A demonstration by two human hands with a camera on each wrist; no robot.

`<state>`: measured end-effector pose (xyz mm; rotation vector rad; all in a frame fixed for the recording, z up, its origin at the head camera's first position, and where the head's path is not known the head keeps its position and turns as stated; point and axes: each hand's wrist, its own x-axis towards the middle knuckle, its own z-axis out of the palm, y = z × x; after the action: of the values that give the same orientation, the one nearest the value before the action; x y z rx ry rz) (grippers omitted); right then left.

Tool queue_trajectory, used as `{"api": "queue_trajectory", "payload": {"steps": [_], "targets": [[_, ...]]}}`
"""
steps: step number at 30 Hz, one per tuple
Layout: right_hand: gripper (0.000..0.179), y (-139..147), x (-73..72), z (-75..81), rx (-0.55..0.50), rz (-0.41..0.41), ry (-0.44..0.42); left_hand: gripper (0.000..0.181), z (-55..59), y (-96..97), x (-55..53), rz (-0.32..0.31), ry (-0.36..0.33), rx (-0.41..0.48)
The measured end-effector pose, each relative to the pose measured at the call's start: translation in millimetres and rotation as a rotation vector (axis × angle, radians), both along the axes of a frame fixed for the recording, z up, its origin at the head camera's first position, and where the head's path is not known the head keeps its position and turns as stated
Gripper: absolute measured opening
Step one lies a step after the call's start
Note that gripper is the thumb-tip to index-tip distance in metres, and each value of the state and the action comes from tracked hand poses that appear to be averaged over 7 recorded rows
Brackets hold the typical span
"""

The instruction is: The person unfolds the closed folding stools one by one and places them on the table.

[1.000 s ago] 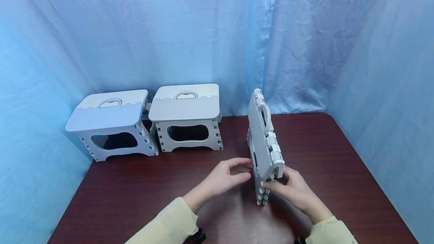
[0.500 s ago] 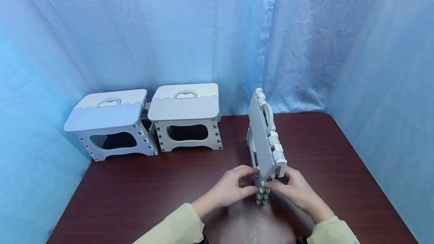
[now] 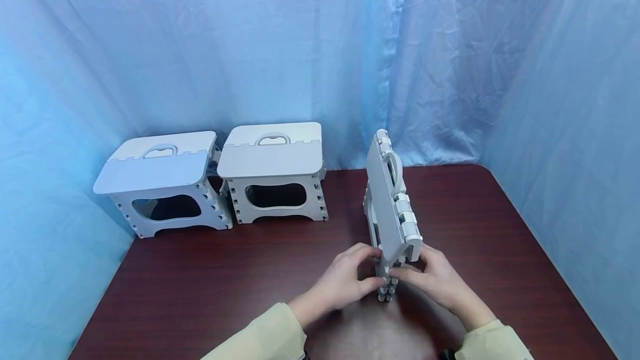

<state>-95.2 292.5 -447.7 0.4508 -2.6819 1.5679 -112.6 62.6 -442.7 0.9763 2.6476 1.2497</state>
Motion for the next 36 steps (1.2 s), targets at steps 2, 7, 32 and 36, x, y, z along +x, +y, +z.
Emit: {"api": "queue_trajectory", "payload": {"steps": [2, 7, 32, 36], "targets": [[0.048, 0.4, 0.7, 0.1, 0.002, -0.003, 0.005, 0.043, 0.4, 0.6, 0.3, 0.009, 0.01, -0.032], [0.049, 3.2, 2.5, 0.2, 0.013, -0.007, -0.003, 0.046, 1.9, 2.0, 1.6, 0.032, 0.055, -0.099], [0.051, 12.8, 0.6, -3.9, 0.005, 0.06, 0.024, 0.041, 3.9, 8.8, 1.6, 0.061, 0.152, -0.091], [0.05, 11.7, 0.4, -3.1, 0.012, 0.059, 0.038, 0.041, 3.5, 7.8, 0.9, 0.057, 0.165, -0.089]]}}
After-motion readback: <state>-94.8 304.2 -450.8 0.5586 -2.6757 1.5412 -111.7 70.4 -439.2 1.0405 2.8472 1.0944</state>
